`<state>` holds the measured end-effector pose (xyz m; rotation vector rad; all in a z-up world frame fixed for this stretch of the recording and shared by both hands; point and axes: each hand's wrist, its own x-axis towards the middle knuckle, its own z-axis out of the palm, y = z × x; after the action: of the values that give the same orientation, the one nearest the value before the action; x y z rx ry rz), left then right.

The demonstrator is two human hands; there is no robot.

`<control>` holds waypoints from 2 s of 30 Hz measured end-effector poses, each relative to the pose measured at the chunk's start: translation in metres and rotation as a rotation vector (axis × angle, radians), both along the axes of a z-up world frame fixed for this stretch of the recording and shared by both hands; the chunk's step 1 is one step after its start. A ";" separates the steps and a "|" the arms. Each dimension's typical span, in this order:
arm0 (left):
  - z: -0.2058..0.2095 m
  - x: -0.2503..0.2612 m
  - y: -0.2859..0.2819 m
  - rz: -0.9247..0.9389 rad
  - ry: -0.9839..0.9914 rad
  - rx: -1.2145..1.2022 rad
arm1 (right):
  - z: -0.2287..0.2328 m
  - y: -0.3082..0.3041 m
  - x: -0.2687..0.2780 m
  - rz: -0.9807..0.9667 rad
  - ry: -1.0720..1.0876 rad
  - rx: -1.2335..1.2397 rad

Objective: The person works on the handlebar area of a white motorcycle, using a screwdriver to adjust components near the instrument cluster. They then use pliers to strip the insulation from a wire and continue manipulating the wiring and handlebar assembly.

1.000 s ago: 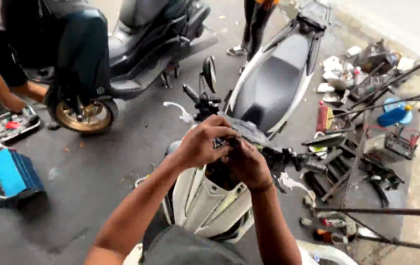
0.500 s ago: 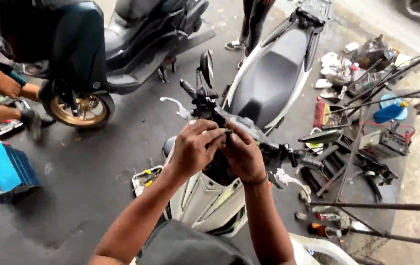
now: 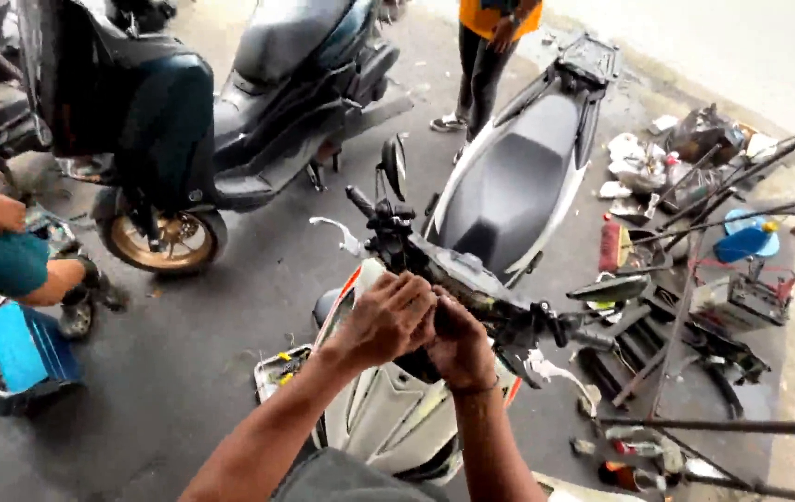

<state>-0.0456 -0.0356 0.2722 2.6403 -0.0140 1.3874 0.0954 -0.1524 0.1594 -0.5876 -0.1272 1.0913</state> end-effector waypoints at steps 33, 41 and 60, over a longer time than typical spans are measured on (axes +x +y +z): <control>-0.158 0.021 0.048 0.078 0.464 0.279 | -0.080 0.026 -0.015 -0.316 -1.155 -0.738; -0.191 0.019 0.068 0.126 0.544 0.334 | -0.072 0.039 0.009 0.070 -0.940 -0.623; -0.234 0.042 0.075 0.146 0.345 0.210 | -0.094 0.048 0.015 0.155 -0.854 -0.624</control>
<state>-0.0038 0.0392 0.0387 3.0783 0.0794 0.9951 0.1105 -0.1048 0.0655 -1.6103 -0.5912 0.9575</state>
